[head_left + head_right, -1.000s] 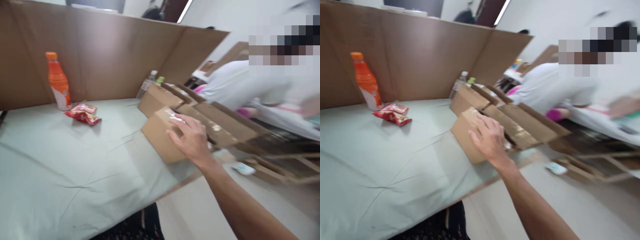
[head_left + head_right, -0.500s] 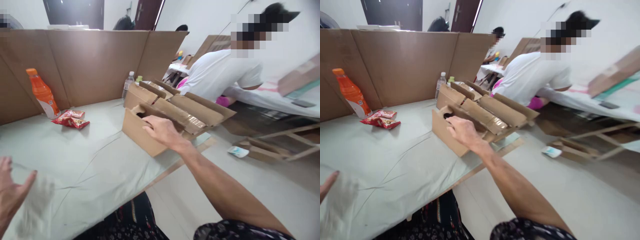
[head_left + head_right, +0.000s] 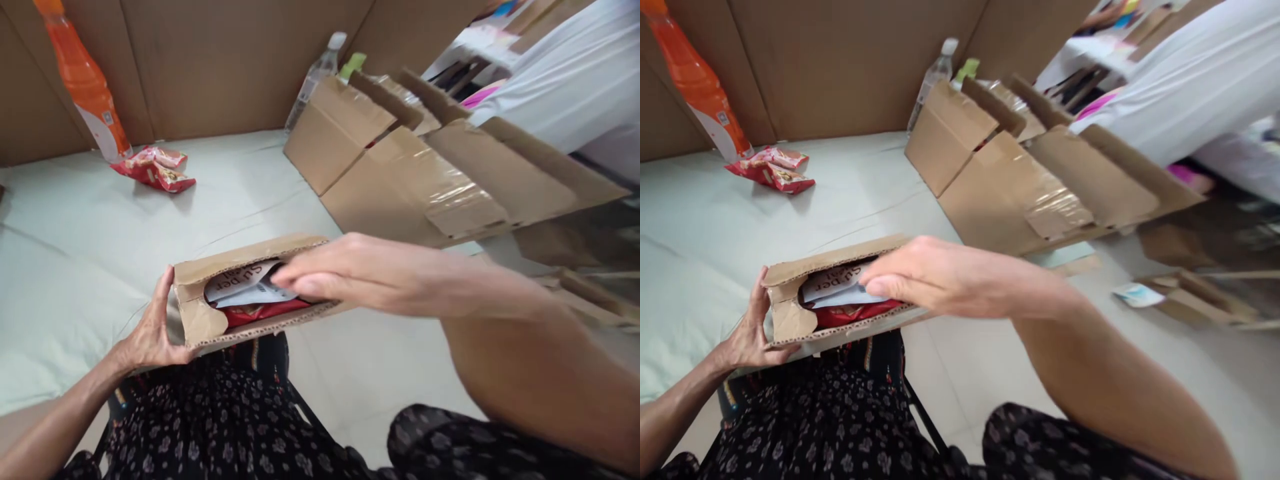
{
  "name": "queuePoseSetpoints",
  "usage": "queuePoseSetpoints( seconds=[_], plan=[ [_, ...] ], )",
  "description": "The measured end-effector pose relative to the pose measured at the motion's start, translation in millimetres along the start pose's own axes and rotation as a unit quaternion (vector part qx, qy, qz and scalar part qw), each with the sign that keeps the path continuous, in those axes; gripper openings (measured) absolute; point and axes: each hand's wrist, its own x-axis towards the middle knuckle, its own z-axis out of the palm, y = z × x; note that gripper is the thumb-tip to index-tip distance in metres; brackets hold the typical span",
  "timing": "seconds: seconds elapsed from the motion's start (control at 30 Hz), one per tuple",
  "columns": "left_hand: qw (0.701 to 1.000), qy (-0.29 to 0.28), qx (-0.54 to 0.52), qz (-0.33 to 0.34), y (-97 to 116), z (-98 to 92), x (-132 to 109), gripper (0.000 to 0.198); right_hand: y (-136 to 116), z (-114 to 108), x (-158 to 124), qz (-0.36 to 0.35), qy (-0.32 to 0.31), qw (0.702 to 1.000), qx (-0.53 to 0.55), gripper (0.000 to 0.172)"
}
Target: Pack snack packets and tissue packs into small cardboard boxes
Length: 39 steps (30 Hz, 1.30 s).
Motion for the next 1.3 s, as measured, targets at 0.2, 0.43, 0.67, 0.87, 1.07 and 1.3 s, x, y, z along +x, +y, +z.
queuePoseSetpoints(
  seconds=[0.2,0.43,0.67,0.87,1.07,1.3],
  plan=[
    [0.999,0.022,-0.013,0.023,-3.3,5.2,-2.3,0.141,4.6,21.6,38.2,-0.010,-0.121,0.975,-0.187,0.052],
    [0.999,0.026,-0.026,0.039,1.8,12.8,0.3,0.142,-26.9,45.8,61.3,-0.038,-0.177,0.923,-0.340,0.016],
    [0.997,0.041,-0.006,0.060,10.7,12.8,7.2,0.135,-20.7,49.7,64.2,-0.107,-0.222,0.903,-0.351,0.015],
    [0.996,0.052,-0.002,0.073,7.4,14.1,9.7,0.134,-8.2,53.5,59.7,-0.062,-0.212,0.922,-0.318,0.015],
    [0.995,0.058,0.012,0.085,6.7,14.2,12.3,0.131,-1.9,65.0,70.5,-0.051,-0.223,0.932,-0.280,0.023],
    [0.995,0.049,-0.019,0.086,15.9,10.3,16.3,0.129,-4.5,41.3,57.0,-0.027,-0.143,0.947,-0.288,0.024]
  ],
)
